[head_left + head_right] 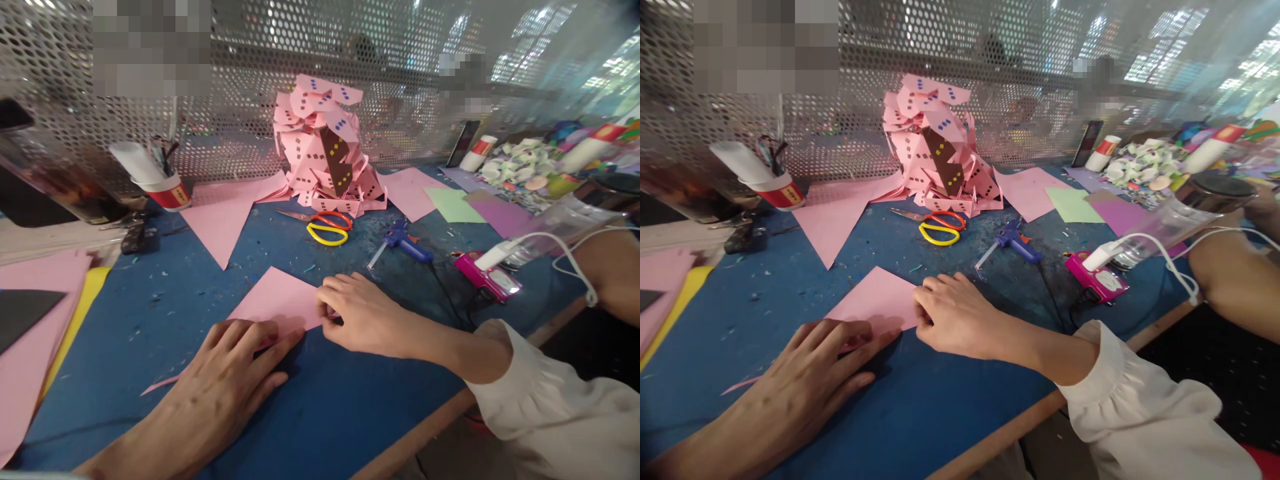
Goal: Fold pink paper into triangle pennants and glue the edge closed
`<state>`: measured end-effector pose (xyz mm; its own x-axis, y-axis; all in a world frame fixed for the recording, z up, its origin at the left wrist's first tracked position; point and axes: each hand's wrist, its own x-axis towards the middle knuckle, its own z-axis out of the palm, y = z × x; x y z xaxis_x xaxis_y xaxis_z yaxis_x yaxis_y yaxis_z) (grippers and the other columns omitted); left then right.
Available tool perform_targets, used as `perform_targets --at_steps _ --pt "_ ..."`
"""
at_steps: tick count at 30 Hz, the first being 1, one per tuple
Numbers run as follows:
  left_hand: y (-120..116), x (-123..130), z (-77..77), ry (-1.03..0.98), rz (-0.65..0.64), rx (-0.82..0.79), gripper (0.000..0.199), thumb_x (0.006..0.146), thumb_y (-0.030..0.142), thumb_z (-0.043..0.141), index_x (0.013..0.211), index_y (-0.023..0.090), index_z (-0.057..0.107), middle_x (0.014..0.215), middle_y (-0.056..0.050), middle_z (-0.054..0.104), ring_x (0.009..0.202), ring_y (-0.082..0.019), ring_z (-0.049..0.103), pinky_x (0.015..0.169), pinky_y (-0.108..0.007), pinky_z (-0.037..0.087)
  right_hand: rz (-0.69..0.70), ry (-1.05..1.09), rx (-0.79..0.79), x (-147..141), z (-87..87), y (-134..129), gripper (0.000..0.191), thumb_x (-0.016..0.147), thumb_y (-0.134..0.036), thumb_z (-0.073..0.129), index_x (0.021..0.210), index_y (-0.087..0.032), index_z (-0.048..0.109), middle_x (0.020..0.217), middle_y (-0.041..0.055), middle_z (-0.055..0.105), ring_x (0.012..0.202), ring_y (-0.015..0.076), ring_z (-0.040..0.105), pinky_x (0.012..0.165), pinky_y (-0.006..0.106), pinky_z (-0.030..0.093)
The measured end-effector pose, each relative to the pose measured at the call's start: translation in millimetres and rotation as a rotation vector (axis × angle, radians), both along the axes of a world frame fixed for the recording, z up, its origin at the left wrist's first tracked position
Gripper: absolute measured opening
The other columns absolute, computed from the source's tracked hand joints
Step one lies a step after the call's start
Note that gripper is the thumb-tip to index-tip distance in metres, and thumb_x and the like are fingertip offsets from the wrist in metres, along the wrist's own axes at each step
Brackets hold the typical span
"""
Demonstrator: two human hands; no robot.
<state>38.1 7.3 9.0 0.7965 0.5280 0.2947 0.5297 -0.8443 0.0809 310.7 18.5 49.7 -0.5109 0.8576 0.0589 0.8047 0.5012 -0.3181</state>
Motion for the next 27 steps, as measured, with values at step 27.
perform_targets --at_steps 27 --pt "2 1 0.5 -0.012 0.011 0.024 0.046 0.107 0.047 0.048 0.151 0.034 0.051 0.118 -0.004 0.065 0.105 -0.024 0.055 0.094 -0.039 0.039 0.019 -0.122 -0.137 35 23.8 12 0.009 0.087 -0.013 0.054 0.082 -0.021 0.054 0.087 0.0003 0.066 0.080 0.0159 0.056 0.074 0.032 0.032"
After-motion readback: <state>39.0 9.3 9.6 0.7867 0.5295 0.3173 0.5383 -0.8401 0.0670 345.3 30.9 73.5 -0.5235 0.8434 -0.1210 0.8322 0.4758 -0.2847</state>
